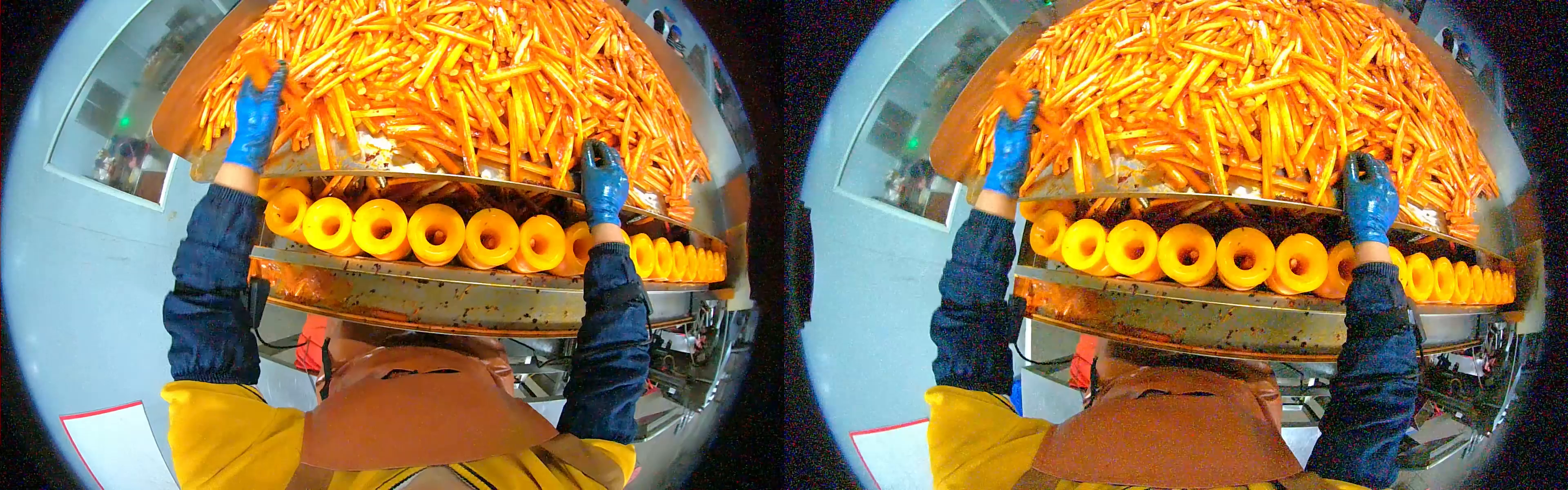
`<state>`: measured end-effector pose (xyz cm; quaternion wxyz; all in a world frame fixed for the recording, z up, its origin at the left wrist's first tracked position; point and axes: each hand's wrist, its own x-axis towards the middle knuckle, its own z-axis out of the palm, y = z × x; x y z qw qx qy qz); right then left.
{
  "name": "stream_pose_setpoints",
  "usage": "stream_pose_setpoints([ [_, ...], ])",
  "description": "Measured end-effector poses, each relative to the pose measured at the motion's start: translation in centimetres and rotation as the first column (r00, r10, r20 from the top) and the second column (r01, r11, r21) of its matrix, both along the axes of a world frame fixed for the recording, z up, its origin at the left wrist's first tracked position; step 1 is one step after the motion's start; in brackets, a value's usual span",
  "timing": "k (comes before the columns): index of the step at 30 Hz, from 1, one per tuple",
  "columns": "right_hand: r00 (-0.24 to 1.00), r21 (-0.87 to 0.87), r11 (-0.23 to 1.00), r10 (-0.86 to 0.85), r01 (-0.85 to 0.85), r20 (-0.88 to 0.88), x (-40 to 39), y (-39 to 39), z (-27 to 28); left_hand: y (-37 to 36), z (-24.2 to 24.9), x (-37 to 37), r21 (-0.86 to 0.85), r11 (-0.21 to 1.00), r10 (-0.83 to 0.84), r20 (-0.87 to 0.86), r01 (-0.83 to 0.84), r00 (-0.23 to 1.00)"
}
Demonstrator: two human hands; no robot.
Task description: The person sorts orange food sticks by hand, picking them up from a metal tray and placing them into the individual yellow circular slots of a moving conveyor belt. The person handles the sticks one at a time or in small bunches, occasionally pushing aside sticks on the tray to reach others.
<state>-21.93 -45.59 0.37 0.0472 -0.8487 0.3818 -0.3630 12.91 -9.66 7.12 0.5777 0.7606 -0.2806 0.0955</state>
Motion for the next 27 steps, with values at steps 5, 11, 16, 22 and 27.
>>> stream_pose_setpoints([
  [5,1.0,-0.008,1.0,0.004,-0.004,0.004,0.0,-0.1,-0.2,5.0,0.4,-7.8,-0.33,0.942,-0.154,-0.29,0.052,0.945],
  [11,1.0,-0.017,1.0,-0.006,0.006,-0.018,-0.1,-0.7,-0.6,9.3,-4.4,-14.3,-0.216,0.976,-0.087,-0.545,-0.039,0.834],
  [16,0.999,0.002,1.0,-0.001,0.001,-0.036,0.0,-0.7,-0.4,10.4,-6.2,-15.4,0.125,0.983,-0.032,-0.603,0.134,0.797],
  [22,0.999,-0.016,1.0,-0.008,0.007,-0.051,-0.1,-1.0,-0.7,10.7,-4.9,-14.9,-0.234,0.963,-0.03,-0.578,-0.131,0.816],
  [27,0.999,0.021,1.0,-0.005,0.006,-0.054,-0.2,-1.4,-1.0,10.8,-5.5,-12.6,-0.296,0.937,0.016,-0.491,-0.185,0.871],
])
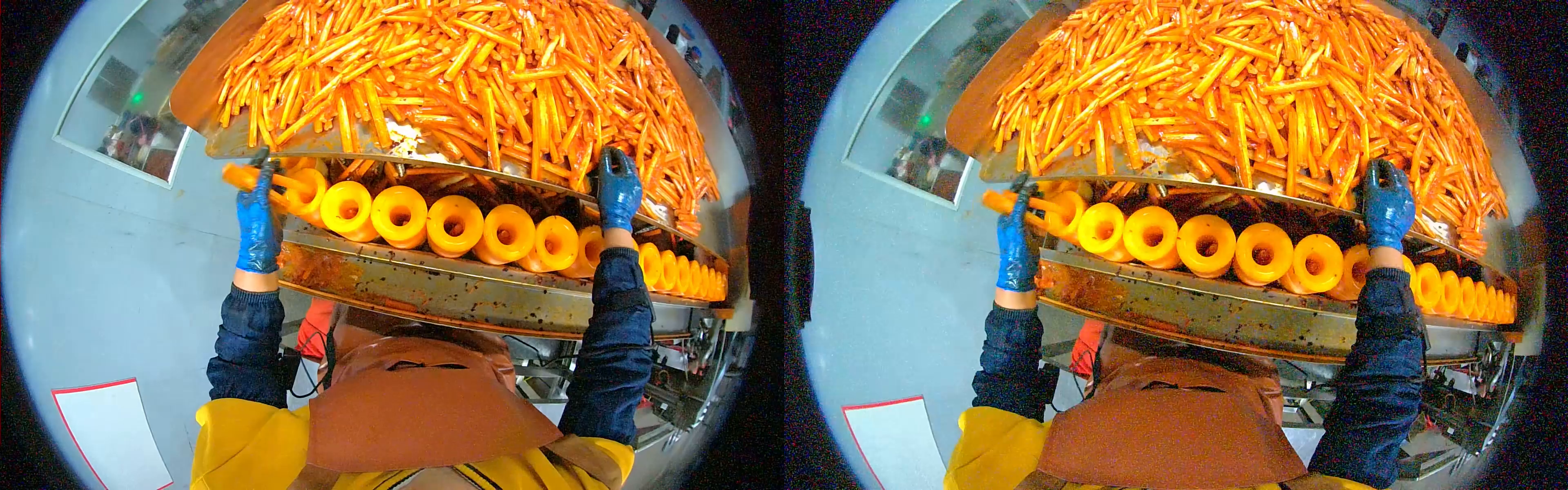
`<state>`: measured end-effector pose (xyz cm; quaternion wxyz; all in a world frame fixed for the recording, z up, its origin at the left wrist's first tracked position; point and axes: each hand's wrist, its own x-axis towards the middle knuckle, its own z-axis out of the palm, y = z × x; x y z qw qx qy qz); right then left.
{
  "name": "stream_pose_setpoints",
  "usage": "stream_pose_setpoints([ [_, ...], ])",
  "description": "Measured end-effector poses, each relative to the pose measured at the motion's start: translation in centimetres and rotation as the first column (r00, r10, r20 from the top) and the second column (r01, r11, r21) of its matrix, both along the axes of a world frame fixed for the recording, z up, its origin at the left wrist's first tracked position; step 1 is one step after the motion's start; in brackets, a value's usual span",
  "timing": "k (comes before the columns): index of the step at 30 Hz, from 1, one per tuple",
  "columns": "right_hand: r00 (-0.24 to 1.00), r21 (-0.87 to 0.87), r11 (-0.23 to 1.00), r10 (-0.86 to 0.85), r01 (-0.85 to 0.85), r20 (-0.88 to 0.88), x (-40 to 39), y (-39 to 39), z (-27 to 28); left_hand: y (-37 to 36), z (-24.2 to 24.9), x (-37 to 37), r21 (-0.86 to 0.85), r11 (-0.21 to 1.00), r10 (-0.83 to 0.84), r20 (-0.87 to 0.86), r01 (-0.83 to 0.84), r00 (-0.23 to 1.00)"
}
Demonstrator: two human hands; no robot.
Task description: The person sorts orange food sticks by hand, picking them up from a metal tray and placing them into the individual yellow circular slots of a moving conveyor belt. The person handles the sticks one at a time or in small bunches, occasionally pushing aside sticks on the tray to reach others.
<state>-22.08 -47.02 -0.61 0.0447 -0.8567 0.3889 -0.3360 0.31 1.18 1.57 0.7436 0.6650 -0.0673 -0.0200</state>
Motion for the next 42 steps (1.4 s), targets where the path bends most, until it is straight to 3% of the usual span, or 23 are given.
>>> stream_pose_setpoints([
  [4,1.0,0.053,0.999,-0.012,0.011,0.022,0.0,1.0,0.8,-0.7,0.5,-1.4,0.137,0.978,-0.146,-0.091,0.158,0.985],
  [6,1.0,-0.014,1.0,-0.024,0.024,-0.005,0.1,1.0,0.7,-0.5,0.2,-1.4,0.118,0.977,-0.167,-0.077,0.176,0.983],
  [8,0.999,-0.05,0.998,-0.03,0.029,-0.011,0.1,0.9,0.5,-0.3,-0.2,-0.7,-0.086,0.99,-0.12,-0.057,0.114,0.991],
  [9,0.999,-0.085,0.996,-0.037,0.035,-0.014,0.2,0.9,0.5,-0.3,-0.1,-0.3,-0.117,0.993,-0.032,-0.05,0.026,0.998],
  [12,1.0,-0.028,1.0,0.007,-0.007,-0.006,0.1,0.7,0.5,0.0,-1.1,1.5,-0.199,0.978,-0.053,0.068,0.065,0.996],
  [14,1.0,-0.015,1.0,0.004,-0.004,0.0,0.0,0.9,0.6,0.1,-1.6,2.0,-0.185,0.978,-0.09,0.049,0.098,0.995],
  [16,1.0,-0.005,1.0,-0.007,0.007,0.008,0.1,0.9,0.8,-0.3,-1.5,2.4,-0.03,0.998,-0.056,0.101,0.06,0.993],
  [17,1.0,-0.017,1.0,-0.001,0.001,0.021,0.2,1.1,0.8,-0.7,-1.0,2.7,0.076,0.996,0.04,0.112,-0.049,0.993],
  [18,1.0,-0.029,1.0,0.006,-0.005,0.03,0.1,1.2,0.8,-0.9,-0.4,3.5,0.076,0.996,0.036,0.109,-0.044,0.993],
  [20,1.0,-0.051,0.998,-0.029,0.03,0.004,0.1,1.0,0.6,-1.4,0.6,6.5,0.461,0.88,-0.133,0.467,-0.112,0.874],
  [21,1.0,-0.03,0.999,-0.023,0.023,0.0,0.1,0.9,0.6,-2.0,0.6,8.0,0.458,0.882,-0.131,0.466,-0.113,0.875],
  [23,1.0,-0.015,1.0,-0.022,0.023,0.006,0.2,0.7,0.5,-3.1,0.9,10.3,0.821,0.466,-0.421,0.535,-0.331,0.733],
  [24,1.0,-0.016,1.0,-0.024,0.024,0.01,0.2,0.7,0.6,-3.4,1.2,10.8,0.819,0.467,-0.421,0.538,-0.334,0.73],
  [26,0.999,0.093,0.995,-0.047,0.045,0.02,0.2,1.3,1.1,-4.6,2.2,11.3,0.912,0.066,-0.571,0.366,-0.404,0.735],
  [28,0.998,0.096,0.994,-0.063,0.061,0.024,0.2,1.7,1.7,-5.8,3.1,11.5,0.893,0.129,-0.577,0.422,-0.432,0.7],
  [30,0.999,0.061,0.997,-0.041,0.041,0.005,0.3,1.7,1.6,-7.4,4.1,11.3,0.973,0.159,-0.516,0.227,-0.168,0.826],
  [32,1.0,0.045,0.999,-0.028,0.028,-0.006,0.2,1.3,1.0,-9.7,4.3,9.9,0.981,0.142,-0.519,0.19,-0.135,0.833],
  [34,0.999,-0.053,0.998,-0.027,0.026,-0.019,0.1,1.0,0.7,-11.6,4.0,9.2,0.999,-0.032,-0.516,0.015,-0.037,0.856],
  [36,1.0,0.025,1.0,0.0,-0.001,0.029,0.0,0.9,0.8,-12.1,2.9,10.1,0.999,0.005,-0.531,0.042,-0.047,0.847],
  [38,0.999,0.057,0.998,0.0,-0.002,0.045,0.1,1.8,1.6,-11.7,2.8,11.1,0.989,0.141,-0.485,0.028,0.046,0.874],
  [39,0.999,0.049,0.999,-0.006,0.004,0.041,0.1,1.8,1.6,-11.5,1.7,12.5,0.945,0.326,-0.36,0.11,0.014,0.927],
  [40,0.999,0.052,0.999,-0.009,0.007,0.043,0.1,1.6,1.4,-12.0,1.8,12.3,0.946,0.323,-0.362,0.111,0.013,0.925],
  [42,0.999,-0.033,0.999,-0.005,0.007,0.038,0.2,1.2,0.8,-13.3,1.3,11.5,0.568,0.785,-0.359,0.094,0.247,0.929],
])
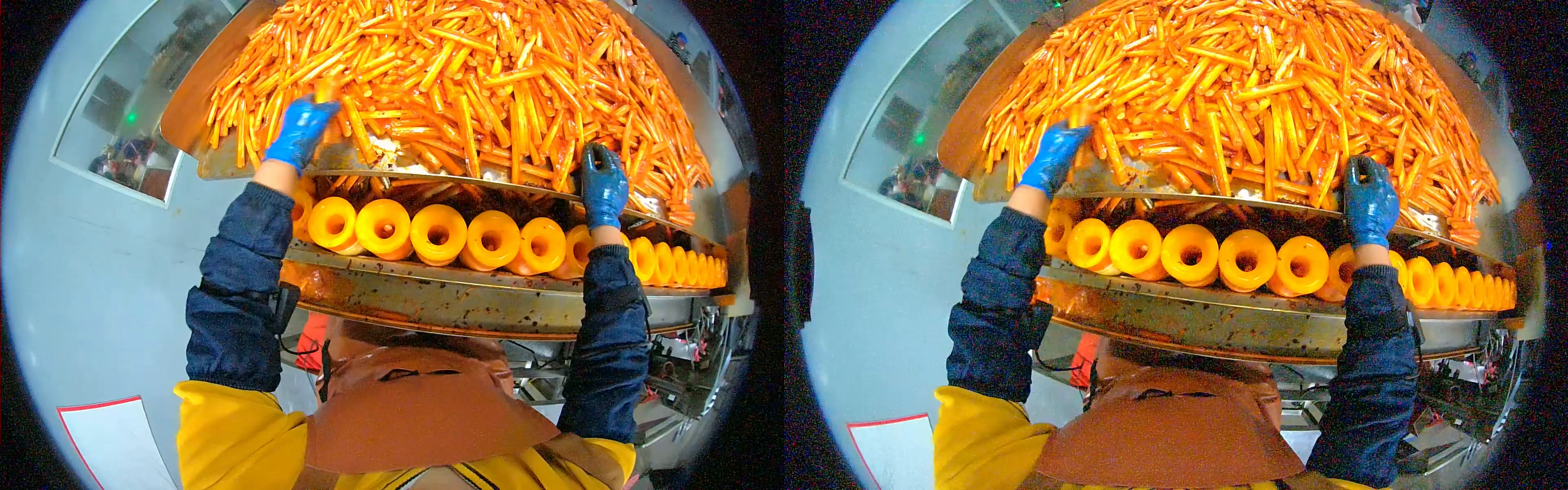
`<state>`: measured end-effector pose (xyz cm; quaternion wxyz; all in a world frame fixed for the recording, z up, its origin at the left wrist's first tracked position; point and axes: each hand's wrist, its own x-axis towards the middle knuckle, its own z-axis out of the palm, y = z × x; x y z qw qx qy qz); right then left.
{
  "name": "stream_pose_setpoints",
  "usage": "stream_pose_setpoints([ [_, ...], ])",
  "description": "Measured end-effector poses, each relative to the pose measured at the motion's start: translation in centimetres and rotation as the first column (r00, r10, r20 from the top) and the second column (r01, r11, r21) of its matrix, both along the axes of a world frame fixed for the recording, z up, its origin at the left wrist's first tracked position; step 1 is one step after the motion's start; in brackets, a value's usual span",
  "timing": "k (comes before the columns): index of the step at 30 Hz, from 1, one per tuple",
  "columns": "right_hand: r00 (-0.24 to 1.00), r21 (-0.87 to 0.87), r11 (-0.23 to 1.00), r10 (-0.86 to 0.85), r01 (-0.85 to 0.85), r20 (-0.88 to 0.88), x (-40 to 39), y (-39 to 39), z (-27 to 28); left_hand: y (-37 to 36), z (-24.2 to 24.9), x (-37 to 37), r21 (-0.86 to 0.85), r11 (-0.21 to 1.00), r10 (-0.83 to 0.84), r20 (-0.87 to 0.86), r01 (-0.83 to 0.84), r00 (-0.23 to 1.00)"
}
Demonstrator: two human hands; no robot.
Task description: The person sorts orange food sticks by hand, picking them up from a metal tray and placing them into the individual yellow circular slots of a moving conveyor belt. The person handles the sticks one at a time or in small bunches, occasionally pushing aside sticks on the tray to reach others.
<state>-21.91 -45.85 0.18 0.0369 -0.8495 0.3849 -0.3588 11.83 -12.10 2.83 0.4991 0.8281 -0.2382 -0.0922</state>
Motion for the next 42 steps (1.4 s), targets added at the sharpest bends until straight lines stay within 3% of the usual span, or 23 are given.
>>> stream_pose_setpoints([
  [1,1.0,0.001,1.0,0.001,-0.001,-0.002,0.0,0.1,0.0,-1.2,0.0,-0.1,0.345,0.936,-0.003,0.215,-0.073,0.977],
  [2,1.0,0.032,0.999,0.001,-0.001,0.001,0.0,0.1,0.2,-2.5,1.5,-2.6,0.56,0.813,-0.088,0.391,-0.161,0.916],
  [4,1.0,0.06,0.998,0.001,0.0,-0.002,0.0,0.1,0.2,-3.4,1.4,-3.3,0.666,0.733,-0.178,0.379,-0.134,0.908],
  [8,1.0,0.036,0.999,-0.001,0.001,-0.004,-0.1,0.1,0.2,-1.7,1.0,-2.5,0.667,0.74,-0.261,0.406,-0.088,0.876],
  [9,1.0,0.062,0.998,0.002,-0.003,0.004,0.0,0.1,0.3,-0.5,0.8,-2.1,0.432,0.902,-0.136,0.274,0.004,0.952],
  [10,1.0,0.064,0.998,0.004,-0.004,0.005,0.0,0.1,0.3,0.6,0.6,-2.1,0.148,0.988,-0.054,0.099,0.039,0.994],
  [12,1.0,-0.023,0.999,-0.023,0.023,-0.018,0.0,0.3,0.2,3.1,2.9,-5.2,-0.127,0.991,0.053,0.016,-0.051,0.998],
  [13,0.996,0.12,0.99,-0.063,0.071,-0.064,0.1,0.9,1.1,4.5,3.6,-6.8,-0.26,0.965,0.033,-0.021,-0.037,0.999],
  [14,0.996,0.122,0.99,-0.061,0.069,-0.066,0.1,0.9,1.0,5.7,3.9,-8.2,-0.39,0.921,0.007,-0.053,-0.027,0.999],
  [16,0.999,0.109,0.994,-0.022,0.025,-0.027,0.0,0.3,0.5,7.9,2.8,-10.5,-0.384,0.92,0.055,-0.08,-0.082,0.995],
  [17,1.0,0.013,1.0,-0.003,0.003,-0.003,0.0,0.0,-0.1,8.9,1.9,-11.4,-0.379,0.916,0.1,-0.107,-0.134,0.989],
  [18,1.0,0.014,1.0,0.002,-0.002,-0.004,0.0,-0.2,-0.2,9.9,0.2,-11.7,-0.303,0.946,0.094,-0.088,-0.117,0.992],
  [20,0.999,0.032,0.999,-0.013,0.014,-0.032,0.0,0.1,0.1,11.0,-1.6,-12.5,0.1,0.98,0.173,-0.021,-0.171,0.985],
  [22,1.0,0.038,0.999,-0.004,0.004,-0.016,0.0,0.1,0.2,11.5,-2.2,-13.1,0.011,0.99,0.141,0.015,-0.141,0.99],
  [24,0.998,0.018,1.0,-0.018,0.019,-0.052,0.0,0.1,0.3,11.6,-1.8,-13.3,-0.329,0.916,0.225,-0.048,-0.228,0.973],
  [25,0.999,0.016,1.0,-0.011,0.012,-0.053,0.0,-0.1,0.1,11.9,-1.1,-12.8,-0.339,0.898,0.264,-0.096,-0.281,0.96],
  [28,1.0,-0.031,1.0,-0.003,0.002,-0.012,0.0,-0.5,-0.5,13.0,-1.7,-10.1,-0.363,0.866,0.301,-0.169,-0.343,0.939],
  [33,0.998,0.008,0.999,-0.031,0.032,-0.056,-0.1,-0.1,0.1,13.7,-1.3,-11.3,-0.081,0.965,0.221,-0.264,-0.25,0.939],
  [38,0.999,-0.02,1.0,-0.002,0.002,-0.032,-0.1,-0.4,-0.3,14.0,-0.1,-11.7,-0.078,0.964,0.218,-0.311,-0.253,0.925],
  [40,1.0,-0.041,0.999,0.0,-0.001,-0.025,0.0,-0.2,-0.2,13.7,0.2,-11.6,-0.167,0.971,0.14,-0.192,-0.173,0.971],
  [41,0.999,-0.018,1.0,-0.009,0.008,-0.037,-0.1,0.0,0.1,13.4,1.1,-12.1,-0.106,0.981,0.125,-0.305,-0.164,0.944],
  [42,0.999,0.004,1.0,-0.019,0.019,-0.048,-0.1,0.1,0.2,13.3,1.0,-12.1,-0.107,0.981,0.122,-0.302,-0.161,0.945],
])
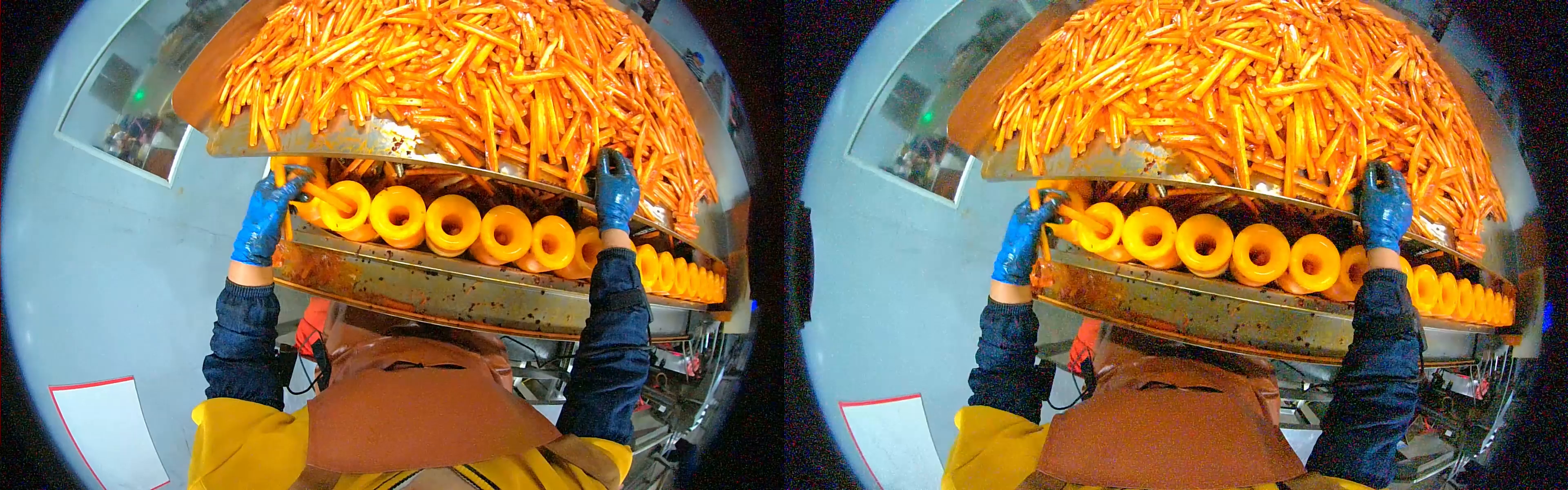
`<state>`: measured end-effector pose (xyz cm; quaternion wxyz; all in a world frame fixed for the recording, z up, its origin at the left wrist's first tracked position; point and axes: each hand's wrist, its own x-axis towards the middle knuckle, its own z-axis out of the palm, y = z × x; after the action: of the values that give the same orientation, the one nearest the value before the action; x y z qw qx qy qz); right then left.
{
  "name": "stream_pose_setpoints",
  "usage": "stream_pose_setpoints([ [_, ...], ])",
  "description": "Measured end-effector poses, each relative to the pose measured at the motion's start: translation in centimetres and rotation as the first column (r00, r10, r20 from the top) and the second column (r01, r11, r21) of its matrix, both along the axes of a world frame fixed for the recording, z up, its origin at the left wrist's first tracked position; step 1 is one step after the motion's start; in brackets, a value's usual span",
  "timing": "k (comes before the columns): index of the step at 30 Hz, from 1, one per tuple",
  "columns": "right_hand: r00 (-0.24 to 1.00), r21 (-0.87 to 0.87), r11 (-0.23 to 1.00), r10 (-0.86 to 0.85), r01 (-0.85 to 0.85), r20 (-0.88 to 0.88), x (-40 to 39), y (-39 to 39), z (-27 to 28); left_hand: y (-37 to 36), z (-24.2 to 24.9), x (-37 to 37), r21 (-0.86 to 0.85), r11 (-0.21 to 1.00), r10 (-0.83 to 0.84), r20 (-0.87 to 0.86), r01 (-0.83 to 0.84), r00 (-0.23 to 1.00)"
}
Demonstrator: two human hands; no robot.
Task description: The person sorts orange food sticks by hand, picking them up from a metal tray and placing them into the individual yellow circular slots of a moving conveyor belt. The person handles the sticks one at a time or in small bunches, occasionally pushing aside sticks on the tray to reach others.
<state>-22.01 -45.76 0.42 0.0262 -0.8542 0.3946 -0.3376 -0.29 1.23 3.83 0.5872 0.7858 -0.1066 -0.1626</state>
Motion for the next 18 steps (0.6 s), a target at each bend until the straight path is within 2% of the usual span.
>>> stream_pose_setpoints([
  [2,1.0,0.011,1.0,0.012,-0.012,0.02,0.0,-0.1,0.0,0.0,-0.7,0.2,0.07,0.972,-0.225,-0.007,0.225,0.974],
  [3,0.999,0.022,0.999,0.028,-0.029,0.037,0.0,-0.1,-0.1,-0.1,-1.2,0.5,0.071,0.972,-0.226,-0.008,0.226,0.974],
  [4,0.999,0.023,0.999,0.028,-0.028,0.036,0.1,-0.2,-0.2,-0.3,-1.9,1.1,-0.084,0.994,-0.067,0.056,0.071,0.996],
  [6,1.0,-0.003,1.0,0.024,-0.024,0.018,0.0,-0.6,-0.6,-0.6,-3.2,2.5,-0.402,0.891,0.272,0.099,-0.211,0.957],
  [7,1.0,-0.003,1.0,0.025,-0.025,0.016,-0.1,-0.7,-0.8,-0.6,-3.6,3.2,-0.562,0.798,0.307,0.069,-0.218,0.949],
  [8,0.999,-0.046,0.998,0.033,-0.032,0.02,-0.1,-0.9,-1.1,-0.3,-4.2,3.5,-0.561,0.798,0.31,0.067,-0.221,0.948],
  [10,0.999,-0.094,0.995,0.043,-0.04,0.03,0.1,-0.7,-0.6,-0.4,-4.5,3.9,-0.427,0.88,0.234,0.006,-0.21,0.972],
  [12,0.999,0.039,0.999,0.014,-0.015,0.029,0.0,0.4,0.3,-1.0,-4.4,3.6,-0.391,0.902,0.201,0.008,-0.182,0.98],
  [13,0.997,0.033,0.999,0.041,-0.043,0.063,0.0,0.1,-0.1,-1.6,-4.2,4.0,-0.325,0.933,0.24,0.243,-0.154,0.94],
  [14,0.997,0.033,0.999,0.037,-0.039,0.064,-0.1,-0.1,-0.3,-2.1,-4.0,4.5,-0.252,0.957,0.25,0.466,-0.144,0.849],
  [15,0.998,-0.018,0.999,0.043,-0.042,0.051,-0.1,-0.2,-0.4,-2.1,-3.1,5.5,-0.014,0.987,0.129,0.662,-0.161,0.739],
  [16,0.998,-0.071,0.996,0.05,-0.048,0.038,-0.1,-0.3,-0.5,-2.8,-2.6,6.8,-0.015,0.987,0.13,0.661,-0.16,0.739],
  [18,0.999,-0.046,0.998,0.039,-0.038,0.023,0.0,-0.5,-0.4,-4.8,-1.5,10.5,0.263,0.964,-0.138,0.645,-0.049,0.752],
])
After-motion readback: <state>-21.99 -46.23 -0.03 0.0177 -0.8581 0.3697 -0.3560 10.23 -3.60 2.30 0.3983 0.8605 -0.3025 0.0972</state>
